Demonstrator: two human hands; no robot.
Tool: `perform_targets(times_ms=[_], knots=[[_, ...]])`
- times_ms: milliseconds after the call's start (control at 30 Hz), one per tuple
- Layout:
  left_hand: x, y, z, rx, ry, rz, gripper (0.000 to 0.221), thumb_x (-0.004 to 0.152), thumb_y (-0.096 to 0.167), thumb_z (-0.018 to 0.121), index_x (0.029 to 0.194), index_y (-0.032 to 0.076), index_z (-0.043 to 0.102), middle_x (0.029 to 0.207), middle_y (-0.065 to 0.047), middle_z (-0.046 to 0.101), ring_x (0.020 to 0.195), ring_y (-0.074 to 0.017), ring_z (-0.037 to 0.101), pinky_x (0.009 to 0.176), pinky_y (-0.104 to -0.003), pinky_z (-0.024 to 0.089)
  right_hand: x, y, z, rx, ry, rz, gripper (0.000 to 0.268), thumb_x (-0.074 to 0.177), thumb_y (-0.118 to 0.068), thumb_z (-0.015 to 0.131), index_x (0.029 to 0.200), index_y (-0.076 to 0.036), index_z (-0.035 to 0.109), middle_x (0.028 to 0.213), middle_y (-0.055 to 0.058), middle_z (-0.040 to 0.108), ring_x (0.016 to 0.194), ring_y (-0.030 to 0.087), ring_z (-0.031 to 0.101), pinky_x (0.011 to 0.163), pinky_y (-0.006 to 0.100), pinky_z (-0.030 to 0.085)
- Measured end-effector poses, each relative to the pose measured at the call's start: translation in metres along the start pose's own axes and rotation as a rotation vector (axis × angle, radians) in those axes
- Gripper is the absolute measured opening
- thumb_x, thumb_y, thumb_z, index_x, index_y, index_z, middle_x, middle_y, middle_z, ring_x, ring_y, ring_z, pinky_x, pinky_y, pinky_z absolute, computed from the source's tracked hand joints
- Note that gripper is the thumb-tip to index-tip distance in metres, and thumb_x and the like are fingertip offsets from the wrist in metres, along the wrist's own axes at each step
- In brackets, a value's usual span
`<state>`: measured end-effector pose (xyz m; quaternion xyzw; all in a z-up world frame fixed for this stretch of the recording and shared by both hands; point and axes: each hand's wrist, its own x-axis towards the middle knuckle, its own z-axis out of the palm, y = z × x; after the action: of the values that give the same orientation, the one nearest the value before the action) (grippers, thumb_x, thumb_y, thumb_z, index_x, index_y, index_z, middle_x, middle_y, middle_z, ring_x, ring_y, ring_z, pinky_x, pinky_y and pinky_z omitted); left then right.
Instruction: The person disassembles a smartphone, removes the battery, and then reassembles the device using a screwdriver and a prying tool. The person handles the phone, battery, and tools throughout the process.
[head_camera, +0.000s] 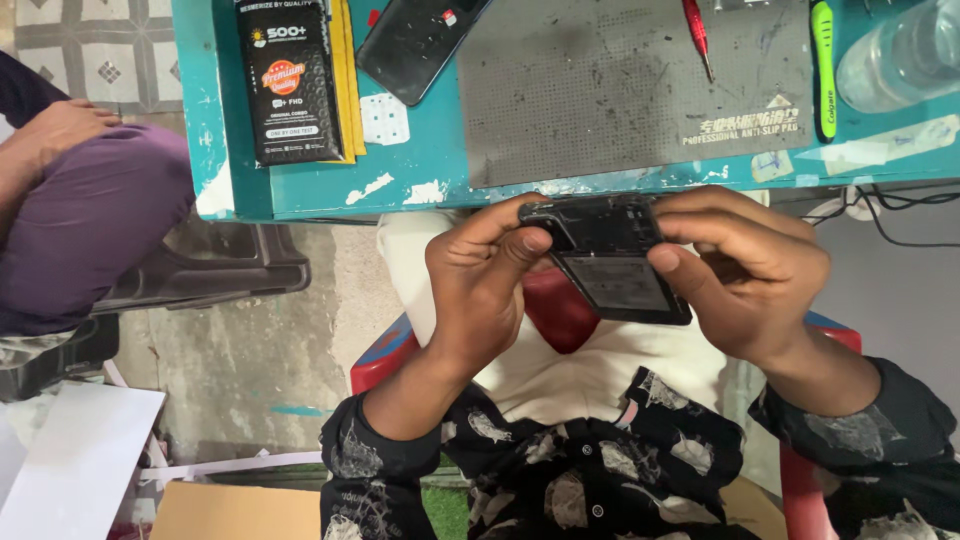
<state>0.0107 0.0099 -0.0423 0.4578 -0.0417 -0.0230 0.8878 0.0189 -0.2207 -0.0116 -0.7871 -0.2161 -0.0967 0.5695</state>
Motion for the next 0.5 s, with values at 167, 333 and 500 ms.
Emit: perform_targets(times_ms=[167, 333, 500], knots=[[-0.001, -0.004, -0.001, -0.009, -0.015, -0.041, 0.029, 0.105, 0.007, 0.069, 0.128, -0.009, 0.067, 0.114, -0.011, 0.074, 0.103, -0.0167, 0.070, 0.097, -0.031, 0.060, 0.007, -0.011, 0.001, -0.061, -0.003, -0.034, 0.013, 0.095, 0.001, 0.075, 0.105, 0.008, 0.070, 0.103, 0.016, 0.073, 0.078, 0.013, 0.068, 0.060, 0.019, 0.050], [-0.004, -0.007, -0.002, 0.071, -0.025, -0.098, 0.027, 0.106, 0.008, 0.070, 0.128, -0.009, 0.069, 0.109, -0.011, 0.074, 0.094, -0.0128, 0.068, 0.087, -0.027, 0.057, 0.005, -0.011, 0.000, -0.198, 0.068, -0.182, 0.011, 0.094, 0.000, 0.074, 0.098, 0.010, 0.072, 0.097, 0.019, 0.072, 0.081, 0.020, 0.070, 0.064, 0.027, 0.054], [0.000, 0.004, 0.005, 0.070, -0.010, -0.185, 0.035, 0.103, 0.012, 0.071, 0.131, -0.007, 0.067, 0.114, -0.013, 0.076, 0.099, -0.0174, 0.074, 0.086, -0.031, 0.061, 0.006, 0.008, -0.004, 0.185, 0.052, 0.096, 0.015, 0.104, -0.005, 0.070, 0.099, 0.009, 0.074, 0.095, 0.017, 0.075, 0.074, 0.016, 0.070, 0.064, 0.023, 0.053]])
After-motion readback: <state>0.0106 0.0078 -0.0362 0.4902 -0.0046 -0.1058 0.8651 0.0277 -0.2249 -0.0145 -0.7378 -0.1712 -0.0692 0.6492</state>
